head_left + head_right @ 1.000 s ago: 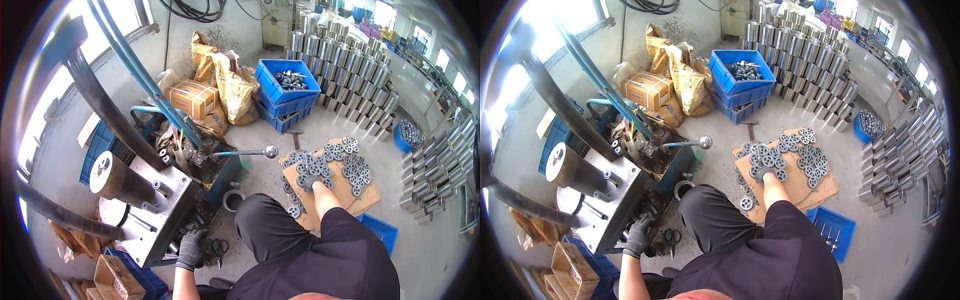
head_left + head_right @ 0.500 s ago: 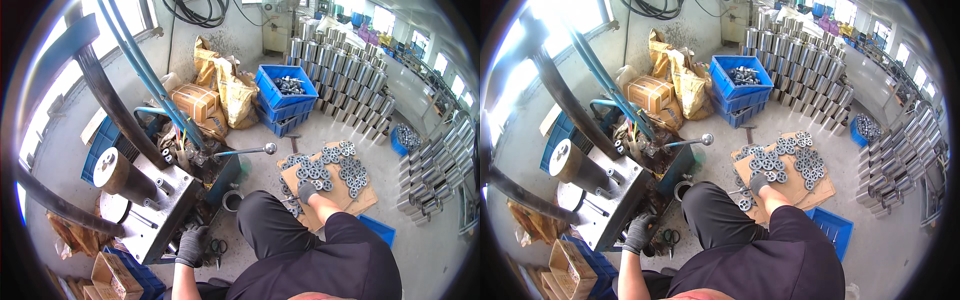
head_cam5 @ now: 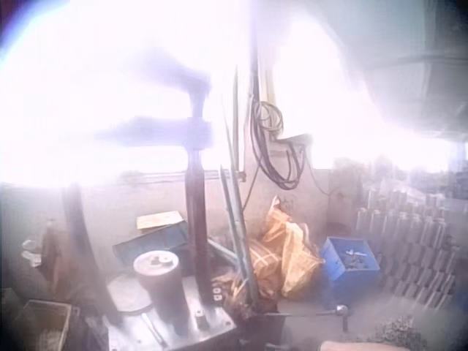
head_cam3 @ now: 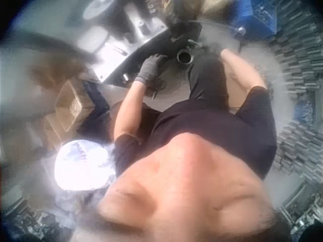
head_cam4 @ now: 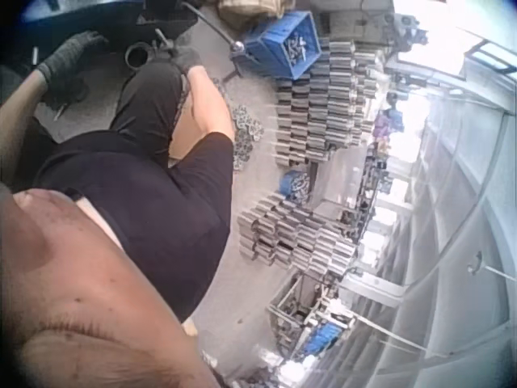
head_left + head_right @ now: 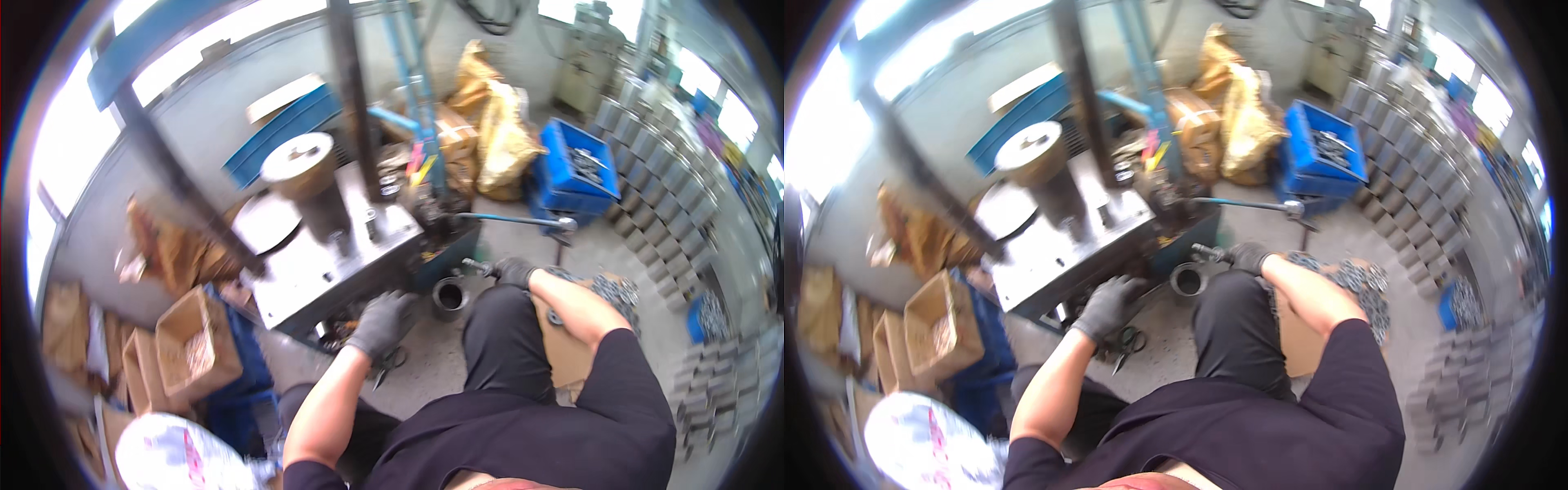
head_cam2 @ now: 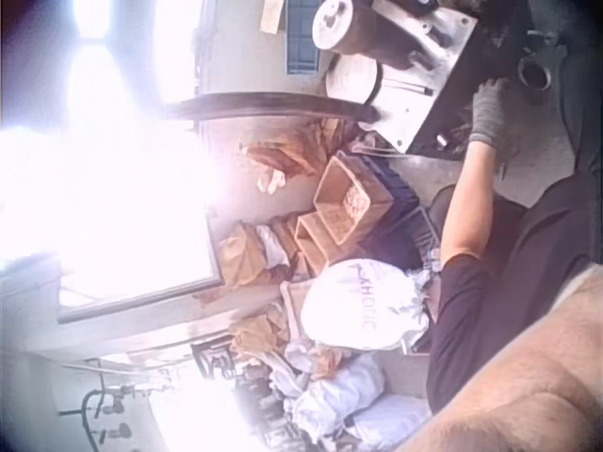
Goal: The person assembles metal shafts by fitting bearings and gear plates onto the rods, pressing the components together using a press machine, and placing the finished assemblies into a plastic bin.
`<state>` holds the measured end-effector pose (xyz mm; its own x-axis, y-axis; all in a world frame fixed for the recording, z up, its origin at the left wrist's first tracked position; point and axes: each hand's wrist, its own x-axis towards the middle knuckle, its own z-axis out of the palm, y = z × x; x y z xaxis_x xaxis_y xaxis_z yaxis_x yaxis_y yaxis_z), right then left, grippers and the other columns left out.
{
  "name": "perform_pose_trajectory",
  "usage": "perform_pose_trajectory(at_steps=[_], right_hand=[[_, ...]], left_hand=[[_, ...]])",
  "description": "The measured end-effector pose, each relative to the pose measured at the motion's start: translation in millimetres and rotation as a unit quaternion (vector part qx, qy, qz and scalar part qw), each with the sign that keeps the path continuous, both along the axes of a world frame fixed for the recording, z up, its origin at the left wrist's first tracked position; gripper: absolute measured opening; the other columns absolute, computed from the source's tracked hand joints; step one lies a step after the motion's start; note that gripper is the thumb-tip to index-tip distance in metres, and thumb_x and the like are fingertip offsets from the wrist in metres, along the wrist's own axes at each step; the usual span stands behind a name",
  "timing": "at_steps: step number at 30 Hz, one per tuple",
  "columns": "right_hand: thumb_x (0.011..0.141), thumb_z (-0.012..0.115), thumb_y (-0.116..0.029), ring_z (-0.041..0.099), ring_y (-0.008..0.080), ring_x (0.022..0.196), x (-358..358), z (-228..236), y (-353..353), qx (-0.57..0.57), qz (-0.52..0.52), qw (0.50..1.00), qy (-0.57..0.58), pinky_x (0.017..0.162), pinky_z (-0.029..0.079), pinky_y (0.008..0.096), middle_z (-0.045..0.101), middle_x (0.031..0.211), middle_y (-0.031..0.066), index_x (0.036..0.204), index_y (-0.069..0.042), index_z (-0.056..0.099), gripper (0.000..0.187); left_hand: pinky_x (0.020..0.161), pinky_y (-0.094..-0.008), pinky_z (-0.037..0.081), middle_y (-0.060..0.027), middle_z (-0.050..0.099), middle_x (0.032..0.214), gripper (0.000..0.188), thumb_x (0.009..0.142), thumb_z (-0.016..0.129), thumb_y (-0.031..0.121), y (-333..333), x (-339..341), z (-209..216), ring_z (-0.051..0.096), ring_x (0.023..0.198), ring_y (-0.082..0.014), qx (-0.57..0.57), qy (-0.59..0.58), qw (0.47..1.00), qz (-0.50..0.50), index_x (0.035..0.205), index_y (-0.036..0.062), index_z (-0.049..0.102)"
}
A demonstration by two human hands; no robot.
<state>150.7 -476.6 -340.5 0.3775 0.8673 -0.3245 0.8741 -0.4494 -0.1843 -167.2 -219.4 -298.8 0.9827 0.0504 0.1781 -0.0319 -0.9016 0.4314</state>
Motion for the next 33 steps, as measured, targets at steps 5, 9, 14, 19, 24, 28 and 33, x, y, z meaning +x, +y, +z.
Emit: perform_pose_trajectory(at_steps=[5, 9, 14, 19, 24, 28, 33], right_hand=[[0.090, 0.074, -0.032, 0.074, 0.0263, 0.094, -56, 77, 111, -0.008, -0.012, 0.989, 0.149, 0.085, 0.057, 0.0390, 0.076, 0.101, 0.0142, 0.129, -0.016, 0.070, 0.042], [0.095, 0.073, -0.039, 0.073, 0.0286, 0.102, -106, 121, 148, 0.116, 0.110, 0.962, 0.221, 0.092, 0.056, 0.0404, 0.075, 0.108, 0.0181, 0.125, -0.002, 0.068, 0.048], [0.093, 0.072, -0.037, 0.071, 0.0375, 0.102, -144, 197, 116, 0.140, 0.183, 0.968, 0.104, 0.091, 0.055, 0.0455, 0.073, 0.106, 0.0203, 0.116, -0.003, 0.069, 0.040], [0.088, 0.074, -0.030, 0.067, 0.0407, 0.101, -138, 266, 61, 0.155, 0.159, 0.973, -0.069, 0.088, 0.053, 0.0488, 0.070, 0.105, 0.0203, 0.116, -0.003, 0.069, 0.039], [0.087, 0.075, -0.026, 0.067, 0.0412, 0.100, -100, 290, 21, 0.161, 0.069, 0.972, -0.155, 0.089, 0.054, 0.0478, 0.069, 0.105, 0.0216, 0.114, -0.002, 0.070, 0.036], [0.088, 0.075, -0.025, 0.068, 0.0405, 0.102, -72, 289, 1, 0.119, -0.015, 0.980, -0.160, 0.092, 0.054, 0.0468, 0.070, 0.106, 0.0218, 0.121, -0.003, 0.069, 0.040], [0.087, 0.075, -0.026, 0.068, 0.0403, 0.108, -57, 271, -1, 0.120, -0.022, 0.989, -0.079, 0.096, 0.054, 0.0456, 0.071, 0.115, 0.0236, 0.134, -0.002, 0.065, 0.053]], left_hand=[[0.105, -0.0438, 0.050, -0.0174, 0.065, 0.124, 0.045, 0.096, 0.074, 0.023, -20, 20, -13, 0.063, 0.121, -0.0330, -0.219, -0.090, 0.966, 0.104, 0.137, 0.0093, 0.060], [0.101, -0.0357, 0.052, -0.0141, 0.064, 0.124, 0.046, 0.100, 0.071, 0.022, -30, 22, -17, 0.062, 0.119, -0.0225, -0.559, -0.206, 0.794, 0.119, 0.140, 0.0092, 0.053], [0.082, -0.0358, 0.059, -0.0084, 0.070, 0.102, 0.019, 0.103, 0.061, 0.027, -23, -8, -16, 0.069, 0.094, -0.0199, -0.756, -0.090, 0.615, 0.206, 0.115, 0.0121, 0.056], [0.068, -0.0412, 0.061, -0.0103, 0.071, 0.095, 0.018, 0.100, 0.058, 0.025, -27, -15, -17, 0.071, 0.081, -0.0239, -0.794, -0.025, 0.547, 0.263, 0.111, 0.0109, 0.058], [0.062, -0.0444, 0.061, -0.0112, 0.071, 0.091, 0.021, 0.095, 0.058, 0.021, -6, -3, -20, 0.072, 0.077, -0.0252, -0.834, -0.005, 0.435, 0.339, 0.110, 0.0065, 0.059], [0.057, -0.0416, 0.061, -0.0130, 0.071, 0.086, 0.019, 0.091, 0.060, 0.017, 7, -1, -20, 0.071, 0.069, -0.0259, -0.858, 0.003, 0.393, 0.330, 0.107, 0.0060, 0.057], [0.052, -0.0395, 0.059, -0.0157, 0.069, 0.082, 0.022, 0.092, 0.059, 0.016, 23, -1, -18, 0.069, 0.064, -0.0275, -0.808, -0.019, 0.464, 0.363, 0.108, 0.0025, 0.051]])
